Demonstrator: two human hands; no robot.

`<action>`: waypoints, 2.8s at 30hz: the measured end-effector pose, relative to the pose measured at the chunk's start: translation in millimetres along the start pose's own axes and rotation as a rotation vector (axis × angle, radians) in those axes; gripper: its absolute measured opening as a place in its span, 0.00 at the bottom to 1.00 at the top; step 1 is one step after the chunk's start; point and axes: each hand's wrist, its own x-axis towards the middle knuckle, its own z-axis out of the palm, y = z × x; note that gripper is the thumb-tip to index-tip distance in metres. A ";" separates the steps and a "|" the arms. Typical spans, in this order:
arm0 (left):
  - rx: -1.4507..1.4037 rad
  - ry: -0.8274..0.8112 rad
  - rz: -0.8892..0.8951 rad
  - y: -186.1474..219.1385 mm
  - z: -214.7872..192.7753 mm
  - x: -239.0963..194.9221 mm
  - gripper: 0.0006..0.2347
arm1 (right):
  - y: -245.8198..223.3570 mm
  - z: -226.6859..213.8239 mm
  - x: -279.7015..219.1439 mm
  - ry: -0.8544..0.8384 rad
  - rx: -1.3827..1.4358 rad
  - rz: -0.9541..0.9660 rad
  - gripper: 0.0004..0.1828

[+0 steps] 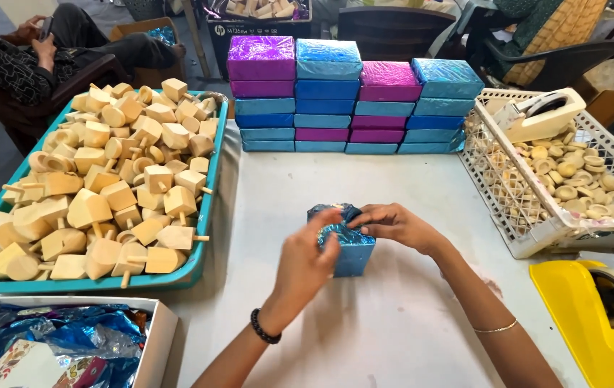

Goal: The person is wrapping small boxes in blue and purple shiny paper, organizing wooden dreidels, and packing small tokens into a box.

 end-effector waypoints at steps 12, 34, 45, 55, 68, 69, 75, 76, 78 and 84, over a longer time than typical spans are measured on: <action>-0.793 0.070 -0.529 -83.1 31.0 3.6 0.27 | -5.7 3.7 1.7 0.027 -0.032 0.068 0.15; -0.352 -0.506 -0.564 -88.9 -9.2 74.7 0.16 | -14.5 -8.3 20.1 0.257 -0.155 0.385 0.34; 0.498 -0.185 -0.174 -23.0 -10.7 58.6 0.09 | -56.6 9.1 16.2 0.337 -0.656 0.420 0.21; 0.343 -0.023 -0.058 -12.5 -15.3 30.3 0.09 | -55.6 29.6 -2.5 0.517 -0.240 0.398 0.22; 0.200 -0.035 -0.233 -3.6 -15.5 23.6 0.09 | -50.6 50.2 -8.5 0.600 -0.591 0.211 0.16; 0.248 -0.003 -0.169 -2.5 -15.5 22.1 0.08 | -48.5 51.7 -8.7 0.616 -0.619 0.160 0.14; 0.464 0.203 0.304 -12.5 -8.8 19.2 0.03 | -33.6 62.7 -12.3 0.701 -0.724 -0.106 0.08; 0.504 0.260 0.466 -16.8 -7.2 20.6 0.03 | -30.8 64.1 -13.7 0.724 -0.759 -0.179 0.08; 0.509 0.204 0.453 -33.2 0.3 25.6 0.03 | -42.6 66.9 -15.4 0.719 -0.776 -0.174 0.09; 0.490 0.007 0.311 -40.0 4.5 27.6 0.06 | -51.9 73.6 -9.4 0.703 -0.963 -0.124 0.10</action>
